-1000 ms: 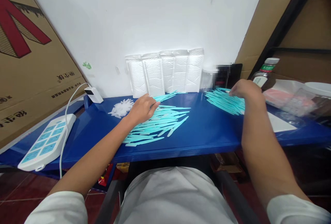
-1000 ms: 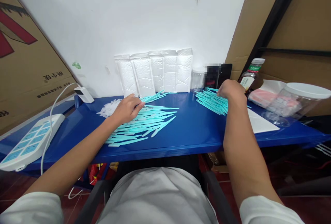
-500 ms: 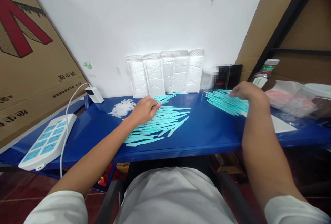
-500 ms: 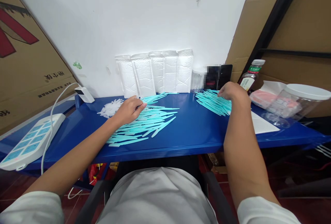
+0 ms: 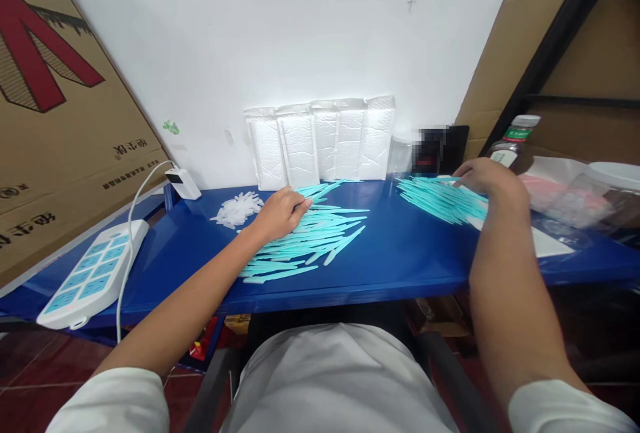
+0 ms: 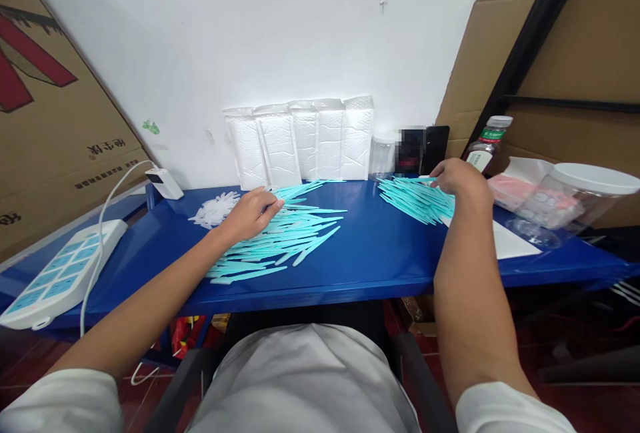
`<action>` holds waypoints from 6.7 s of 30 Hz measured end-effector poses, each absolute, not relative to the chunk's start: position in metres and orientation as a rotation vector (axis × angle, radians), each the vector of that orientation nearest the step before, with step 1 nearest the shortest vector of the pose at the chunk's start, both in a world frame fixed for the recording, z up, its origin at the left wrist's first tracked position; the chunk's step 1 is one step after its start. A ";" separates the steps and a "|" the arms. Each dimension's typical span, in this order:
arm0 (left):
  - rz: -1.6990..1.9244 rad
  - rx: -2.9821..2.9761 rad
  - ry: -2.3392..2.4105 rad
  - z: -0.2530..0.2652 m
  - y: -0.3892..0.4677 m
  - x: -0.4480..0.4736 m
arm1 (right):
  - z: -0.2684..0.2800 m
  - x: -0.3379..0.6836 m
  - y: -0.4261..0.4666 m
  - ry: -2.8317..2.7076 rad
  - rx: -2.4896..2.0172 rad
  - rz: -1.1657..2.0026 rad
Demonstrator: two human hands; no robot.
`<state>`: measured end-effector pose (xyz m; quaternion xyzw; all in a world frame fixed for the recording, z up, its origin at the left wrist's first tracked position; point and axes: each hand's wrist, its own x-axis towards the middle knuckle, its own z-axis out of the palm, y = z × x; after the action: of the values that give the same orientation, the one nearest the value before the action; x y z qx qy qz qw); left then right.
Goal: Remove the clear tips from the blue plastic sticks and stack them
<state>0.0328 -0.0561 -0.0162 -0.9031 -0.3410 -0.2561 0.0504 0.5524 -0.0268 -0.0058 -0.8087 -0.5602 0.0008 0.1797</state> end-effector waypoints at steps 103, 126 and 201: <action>-0.269 -2.422 -1.843 -0.005 0.025 -0.085 | -0.008 0.504 -0.019 -1.672 -2.132 -0.155; -0.583 -2.695 -1.358 -0.025 0.005 -0.027 | -0.042 0.347 -0.025 -2.354 -1.080 0.330; -0.743 -2.929 -0.856 -0.029 -0.044 0.032 | -0.039 0.333 -0.027 -1.832 -1.033 0.652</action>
<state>0.0322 -0.0441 -0.0291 -0.9325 -0.2726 -0.2367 0.0006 0.3330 -0.0268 -0.0386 -0.4181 -0.7419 0.2639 0.4528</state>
